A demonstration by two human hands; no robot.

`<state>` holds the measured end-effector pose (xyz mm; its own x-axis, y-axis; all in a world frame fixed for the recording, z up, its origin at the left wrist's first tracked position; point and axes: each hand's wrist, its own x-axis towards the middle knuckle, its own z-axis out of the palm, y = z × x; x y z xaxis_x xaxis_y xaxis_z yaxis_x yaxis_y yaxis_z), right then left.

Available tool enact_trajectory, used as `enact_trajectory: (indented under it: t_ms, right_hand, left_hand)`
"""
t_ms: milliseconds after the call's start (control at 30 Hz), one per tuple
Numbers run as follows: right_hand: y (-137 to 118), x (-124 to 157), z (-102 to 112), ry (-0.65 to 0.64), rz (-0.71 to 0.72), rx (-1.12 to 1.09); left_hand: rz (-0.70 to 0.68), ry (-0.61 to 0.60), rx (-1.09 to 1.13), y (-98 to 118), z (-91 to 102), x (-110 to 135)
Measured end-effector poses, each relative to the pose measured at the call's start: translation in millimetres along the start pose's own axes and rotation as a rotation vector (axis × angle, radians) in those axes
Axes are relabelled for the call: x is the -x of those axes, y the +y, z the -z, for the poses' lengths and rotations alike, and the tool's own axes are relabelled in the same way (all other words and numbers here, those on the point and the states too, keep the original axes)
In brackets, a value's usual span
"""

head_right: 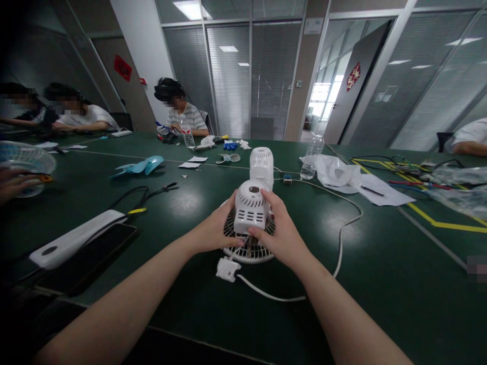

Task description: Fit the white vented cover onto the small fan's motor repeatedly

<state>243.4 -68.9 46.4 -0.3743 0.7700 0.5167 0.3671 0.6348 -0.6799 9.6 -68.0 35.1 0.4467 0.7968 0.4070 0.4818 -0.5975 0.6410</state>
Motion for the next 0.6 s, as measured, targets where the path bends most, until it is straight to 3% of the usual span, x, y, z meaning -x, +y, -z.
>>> enact_trajectory:
  t_ms: [600]
  right_hand:
    - [2.2, 0.2, 4.2, 0.004, 0.022, -0.048]
  left_hand:
    - [0.058, 0.002, 0.01, 4.5, 0.8, 0.5]
